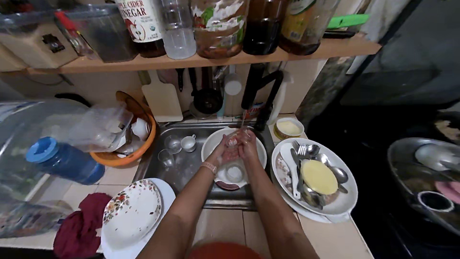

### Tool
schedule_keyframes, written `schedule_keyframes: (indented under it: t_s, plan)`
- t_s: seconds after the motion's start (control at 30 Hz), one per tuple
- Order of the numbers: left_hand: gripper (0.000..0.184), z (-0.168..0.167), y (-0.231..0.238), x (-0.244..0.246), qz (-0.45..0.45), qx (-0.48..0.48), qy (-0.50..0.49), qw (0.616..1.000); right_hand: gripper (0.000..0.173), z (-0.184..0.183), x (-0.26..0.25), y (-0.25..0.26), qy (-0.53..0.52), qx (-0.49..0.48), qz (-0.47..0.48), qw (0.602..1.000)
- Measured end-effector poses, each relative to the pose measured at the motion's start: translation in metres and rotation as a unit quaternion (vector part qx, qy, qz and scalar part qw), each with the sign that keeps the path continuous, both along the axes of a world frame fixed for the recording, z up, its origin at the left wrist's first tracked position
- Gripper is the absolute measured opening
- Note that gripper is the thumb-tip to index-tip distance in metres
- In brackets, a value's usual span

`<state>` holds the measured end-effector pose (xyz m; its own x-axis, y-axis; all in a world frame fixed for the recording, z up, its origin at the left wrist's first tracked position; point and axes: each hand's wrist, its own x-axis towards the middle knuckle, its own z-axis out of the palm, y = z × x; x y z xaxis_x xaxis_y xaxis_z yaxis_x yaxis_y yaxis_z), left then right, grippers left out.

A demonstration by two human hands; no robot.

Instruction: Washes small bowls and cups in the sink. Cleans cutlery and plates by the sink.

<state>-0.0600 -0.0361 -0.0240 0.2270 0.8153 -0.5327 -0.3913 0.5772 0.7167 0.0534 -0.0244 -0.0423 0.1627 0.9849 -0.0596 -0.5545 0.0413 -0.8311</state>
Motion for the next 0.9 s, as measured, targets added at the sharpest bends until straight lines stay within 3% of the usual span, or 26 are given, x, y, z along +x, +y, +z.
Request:
schedule_keyframes:
  t_s: [0.1, 0.17, 0.3, 0.4, 0.47, 0.53, 0.63, 0.7, 0.77, 0.83, 0.9]
  plan:
    - [0.061, -0.001, 0.007, 0.003, 0.033, 0.021, -0.003, 0.999, 0.047, -0.013, 0.005, -0.003, 0.105, 0.029, 0.02, 0.994]
    - [0.055, 0.006, 0.002, 0.0, 0.013, 0.072, 0.105, 0.992, 0.029, -0.021, 0.009, -0.006, 0.159, 0.012, 0.015, 0.987]
    - [0.052, 0.032, -0.026, -0.012, -0.069, 0.218, 0.334, 0.914, 0.051, -0.015, 0.004, -0.009, 0.239, -0.119, -0.041, 0.963]
    - [0.055, 0.038, -0.03, -0.011, -0.087, 0.307, 0.423, 0.848, 0.056, -0.011, 0.0, -0.01, 0.272, -0.186, -0.051, 0.943]
    - [0.056, 0.028, -0.014, -0.013, -0.112, 0.35, 0.444, 0.817, 0.051, -0.006, -0.003, -0.009, 0.251, -0.206, -0.049, 0.944]
    - [0.058, 0.031, 0.005, -0.018, -0.193, 0.328, 0.478, 0.792, 0.042, -0.005, -0.001, -0.005, 0.186, -0.213, -0.016, 0.959]
    - [0.068, 0.032, 0.019, -0.028, -0.306, 0.305, 0.571, 0.698, 0.036, -0.011, -0.004, 0.004, 0.007, -0.204, 0.053, 0.978]
    - [0.081, 0.04, 0.015, -0.027, -0.346, 0.288, 0.616, 0.646, 0.052, -0.008, -0.013, 0.001, -0.089, -0.185, 0.082, 0.975]
    - [0.083, 0.061, 0.005, -0.018, -0.361, 0.237, 0.636, 0.639, 0.067, 0.0, -0.025, -0.006, -0.155, -0.16, 0.097, 0.97]
    - [0.082, 0.061, -0.001, -0.025, -0.318, 0.241, 0.641, 0.656, 0.064, 0.007, -0.029, -0.013, -0.159, -0.121, 0.135, 0.97]
    - [0.08, 0.045, -0.012, -0.049, -0.22, 0.3, 0.599, 0.709, 0.054, 0.013, -0.031, -0.014, -0.161, -0.09, 0.161, 0.97]
